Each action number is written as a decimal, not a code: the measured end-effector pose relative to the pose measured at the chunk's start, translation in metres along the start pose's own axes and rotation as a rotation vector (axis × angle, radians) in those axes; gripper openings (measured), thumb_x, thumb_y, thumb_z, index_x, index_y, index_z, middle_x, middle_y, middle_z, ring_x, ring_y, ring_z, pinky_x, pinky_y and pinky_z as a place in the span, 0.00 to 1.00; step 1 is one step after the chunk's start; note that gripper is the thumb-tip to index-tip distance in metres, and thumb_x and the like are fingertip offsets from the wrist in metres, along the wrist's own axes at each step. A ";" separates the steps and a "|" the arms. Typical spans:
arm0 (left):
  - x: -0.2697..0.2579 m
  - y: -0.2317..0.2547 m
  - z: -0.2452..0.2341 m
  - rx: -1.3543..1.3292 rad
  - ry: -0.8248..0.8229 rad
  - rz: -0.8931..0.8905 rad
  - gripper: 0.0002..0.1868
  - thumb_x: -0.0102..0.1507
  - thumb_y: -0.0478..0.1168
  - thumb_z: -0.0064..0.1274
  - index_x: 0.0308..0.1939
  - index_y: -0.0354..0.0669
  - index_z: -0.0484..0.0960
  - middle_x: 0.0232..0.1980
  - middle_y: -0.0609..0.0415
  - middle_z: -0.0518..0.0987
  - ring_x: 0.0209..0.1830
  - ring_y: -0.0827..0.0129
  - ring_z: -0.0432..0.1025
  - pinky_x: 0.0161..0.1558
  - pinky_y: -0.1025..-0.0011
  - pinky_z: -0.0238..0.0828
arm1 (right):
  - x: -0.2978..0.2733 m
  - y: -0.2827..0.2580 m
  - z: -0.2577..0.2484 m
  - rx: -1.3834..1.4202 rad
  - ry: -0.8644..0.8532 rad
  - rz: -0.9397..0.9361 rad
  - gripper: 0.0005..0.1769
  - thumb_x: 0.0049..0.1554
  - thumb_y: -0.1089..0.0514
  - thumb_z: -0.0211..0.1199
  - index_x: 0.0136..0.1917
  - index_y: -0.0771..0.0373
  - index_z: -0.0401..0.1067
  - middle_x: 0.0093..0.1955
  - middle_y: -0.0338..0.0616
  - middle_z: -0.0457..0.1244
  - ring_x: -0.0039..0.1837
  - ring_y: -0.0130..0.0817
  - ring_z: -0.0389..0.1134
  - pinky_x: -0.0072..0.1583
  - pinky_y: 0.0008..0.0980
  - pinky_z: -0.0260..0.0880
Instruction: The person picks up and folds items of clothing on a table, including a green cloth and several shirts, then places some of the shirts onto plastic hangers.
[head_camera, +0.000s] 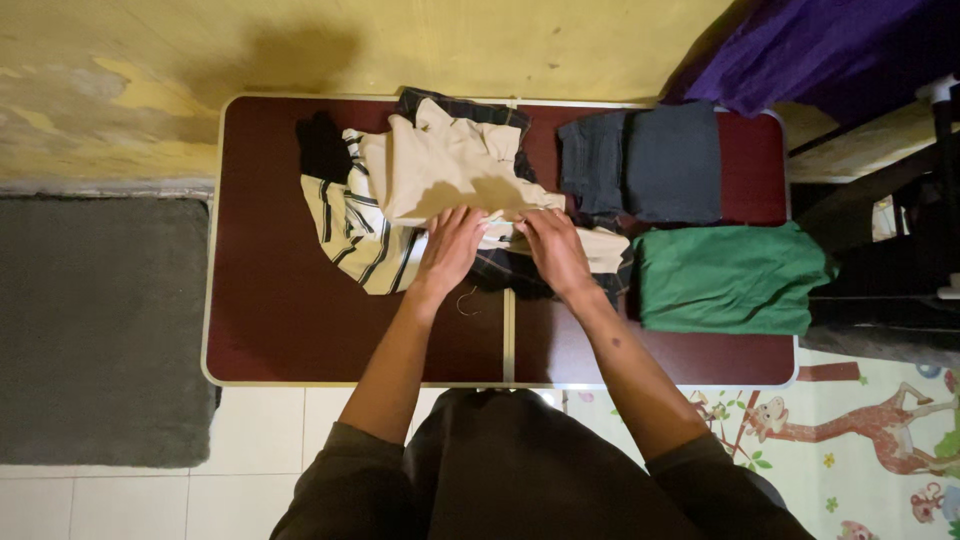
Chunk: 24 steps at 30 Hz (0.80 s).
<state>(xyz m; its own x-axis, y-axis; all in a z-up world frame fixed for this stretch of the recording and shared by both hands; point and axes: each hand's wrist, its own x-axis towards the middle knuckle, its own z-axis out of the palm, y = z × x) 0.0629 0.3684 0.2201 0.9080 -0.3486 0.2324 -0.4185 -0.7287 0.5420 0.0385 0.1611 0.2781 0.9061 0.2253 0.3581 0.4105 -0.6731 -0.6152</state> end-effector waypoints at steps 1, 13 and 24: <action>0.001 0.000 -0.001 -0.002 0.021 0.022 0.12 0.71 0.44 0.47 0.55 0.46 0.77 0.52 0.52 0.76 0.58 0.57 0.67 0.62 0.55 0.58 | -0.002 0.001 0.000 -0.034 -0.006 0.015 0.08 0.63 0.61 0.63 0.55 0.65 0.75 0.53 0.51 0.69 0.57 0.50 0.67 0.61 0.45 0.63; 0.008 -0.034 0.011 -0.064 -0.068 -0.079 0.11 0.73 0.37 0.44 0.57 0.39 0.77 0.56 0.45 0.79 0.59 0.54 0.71 0.65 0.54 0.60 | -0.029 0.029 -0.006 -0.105 -0.072 0.115 0.07 0.65 0.59 0.58 0.52 0.58 0.77 0.55 0.43 0.70 0.56 0.38 0.66 0.57 0.40 0.50; 0.027 -0.017 0.004 -0.102 -0.001 -0.056 0.09 0.73 0.38 0.46 0.54 0.39 0.78 0.50 0.45 0.78 0.49 0.54 0.73 0.59 0.53 0.62 | -0.009 0.016 -0.026 -0.131 0.039 0.064 0.08 0.62 0.59 0.64 0.55 0.59 0.78 0.53 0.40 0.70 0.53 0.40 0.63 0.58 0.38 0.52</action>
<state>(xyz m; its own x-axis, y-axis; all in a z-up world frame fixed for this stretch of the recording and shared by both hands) 0.0942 0.3692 0.2132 0.9297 -0.3102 0.1986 -0.3633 -0.6832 0.6334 0.0342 0.1306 0.2833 0.9242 0.1530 0.3500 0.3330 -0.7718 -0.5417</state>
